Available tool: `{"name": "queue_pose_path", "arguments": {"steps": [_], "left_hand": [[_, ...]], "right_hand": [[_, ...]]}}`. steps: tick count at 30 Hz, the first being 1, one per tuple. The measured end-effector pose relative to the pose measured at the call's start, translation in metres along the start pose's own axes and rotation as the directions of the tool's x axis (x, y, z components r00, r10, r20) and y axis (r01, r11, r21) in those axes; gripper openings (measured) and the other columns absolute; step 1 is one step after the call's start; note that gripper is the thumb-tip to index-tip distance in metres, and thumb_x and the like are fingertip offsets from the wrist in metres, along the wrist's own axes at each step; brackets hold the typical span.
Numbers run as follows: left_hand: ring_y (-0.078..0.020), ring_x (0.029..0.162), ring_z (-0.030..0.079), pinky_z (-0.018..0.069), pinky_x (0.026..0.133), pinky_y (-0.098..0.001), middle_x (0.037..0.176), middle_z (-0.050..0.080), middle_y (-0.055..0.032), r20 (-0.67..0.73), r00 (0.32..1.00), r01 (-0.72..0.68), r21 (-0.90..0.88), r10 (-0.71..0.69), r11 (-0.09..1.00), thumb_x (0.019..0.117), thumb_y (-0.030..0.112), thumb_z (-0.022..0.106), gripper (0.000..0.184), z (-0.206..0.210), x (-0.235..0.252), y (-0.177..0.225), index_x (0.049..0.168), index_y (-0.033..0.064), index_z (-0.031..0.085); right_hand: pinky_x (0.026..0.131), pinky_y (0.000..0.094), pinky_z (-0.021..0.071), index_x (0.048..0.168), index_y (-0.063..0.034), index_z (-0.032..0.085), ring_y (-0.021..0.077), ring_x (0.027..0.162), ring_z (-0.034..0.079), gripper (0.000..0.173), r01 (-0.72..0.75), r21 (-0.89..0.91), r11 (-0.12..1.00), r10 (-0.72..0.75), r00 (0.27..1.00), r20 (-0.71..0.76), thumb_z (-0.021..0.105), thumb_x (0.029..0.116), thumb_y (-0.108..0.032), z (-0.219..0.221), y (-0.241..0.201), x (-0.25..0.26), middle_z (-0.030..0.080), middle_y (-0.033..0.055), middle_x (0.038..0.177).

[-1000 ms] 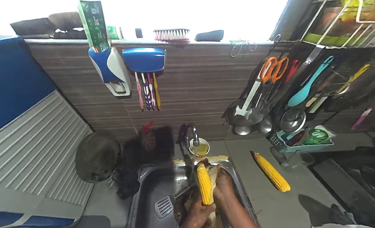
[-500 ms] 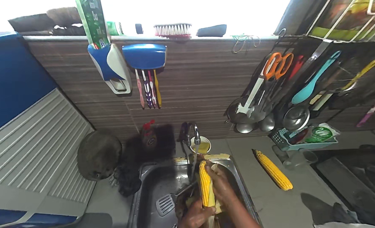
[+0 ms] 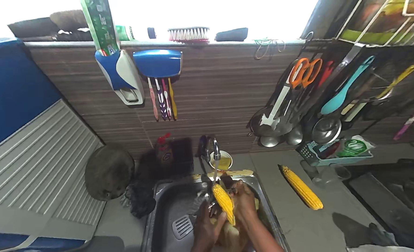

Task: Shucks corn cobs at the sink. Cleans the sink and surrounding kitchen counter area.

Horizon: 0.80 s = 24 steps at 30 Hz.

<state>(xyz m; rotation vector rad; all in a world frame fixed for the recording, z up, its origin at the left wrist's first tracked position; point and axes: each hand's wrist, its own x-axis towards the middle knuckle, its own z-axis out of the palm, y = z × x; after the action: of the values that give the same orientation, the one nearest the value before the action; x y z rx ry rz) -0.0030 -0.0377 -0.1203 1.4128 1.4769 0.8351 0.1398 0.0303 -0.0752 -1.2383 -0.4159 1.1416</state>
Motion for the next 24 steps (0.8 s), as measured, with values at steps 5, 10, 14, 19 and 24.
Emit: {"name": "queue_pose_path", "arguments": {"steps": [5,10,14,19,24], "left_hand": [[-0.0198,0.107,0.068,0.0576,0.095,-0.0373,0.117,0.068,-0.0150,-0.079,0.990,0.044,-0.607,-0.115,0.794,0.0947,0.031,0.072,0.058,0.007,0.017,0.048,0.137,-0.0026,0.051],[-0.0278,0.079,0.071,0.0618,0.072,-0.0444,0.090,0.069,-0.0192,-0.188,0.907,0.000,-0.894,-0.377,0.448,0.1011,0.017,0.058,0.026,0.002,0.054,0.053,0.113,-0.0056,0.060],[-0.0291,0.076,0.070,0.0608,0.065,-0.0461,0.090,0.068,-0.0189,-0.206,0.865,-0.041,-0.938,-0.457,0.345,0.1041,0.022,0.053,0.027,-0.025,0.076,0.034,0.112,-0.0028,0.060],[-0.0287,0.074,0.070,0.0616,0.065,-0.0440,0.086,0.068,-0.0185,-0.228,0.853,-0.042,-0.927,-0.469,0.373,0.1068,0.026,0.050,0.032,-0.035,0.083,0.017,0.112,-0.0035,0.060],[-0.0290,0.073,0.070,0.0612,0.065,-0.0450,0.087,0.068,-0.0194,-0.205,0.853,0.024,-0.904,-0.481,0.427,0.1046,0.023,0.055,0.030,-0.016,0.082,0.020,0.116,-0.0044,0.059]], "right_hand": [[0.056,0.0227,0.0516,0.097,-0.0057,0.058,0.0075,0.057,0.053,0.026,-0.021,0.112,0.993,0.018,0.999,0.031,0.040,0.1113,-0.018,0.015,0.004,-0.012,0.057,-0.0002,0.076],[0.046,0.0229,0.0466,0.090,-0.0112,0.054,0.0069,0.045,0.044,0.032,-0.185,0.301,0.935,0.140,0.976,0.166,0.038,0.1127,-0.027,0.008,-0.006,-0.012,0.045,-0.0042,0.059],[0.044,0.0220,0.0430,0.090,-0.0102,0.052,0.0057,0.044,0.042,0.034,-0.224,0.059,0.973,0.194,0.929,0.314,0.032,0.1131,-0.024,-0.025,-0.022,-0.030,0.042,-0.0055,0.057],[0.049,0.0243,0.0468,0.095,-0.0101,0.054,0.0065,0.048,0.046,0.027,-0.159,-0.280,0.947,0.262,0.886,0.383,0.036,0.1106,-0.023,-0.073,-0.011,-0.051,0.048,-0.0048,0.064],[0.068,0.0339,0.0545,0.110,-0.0033,0.064,0.0142,0.071,0.061,0.030,0.131,-0.672,0.729,0.223,0.883,0.414,0.047,0.1082,-0.027,-0.093,-0.012,-0.049,0.063,0.0066,0.085]]}}
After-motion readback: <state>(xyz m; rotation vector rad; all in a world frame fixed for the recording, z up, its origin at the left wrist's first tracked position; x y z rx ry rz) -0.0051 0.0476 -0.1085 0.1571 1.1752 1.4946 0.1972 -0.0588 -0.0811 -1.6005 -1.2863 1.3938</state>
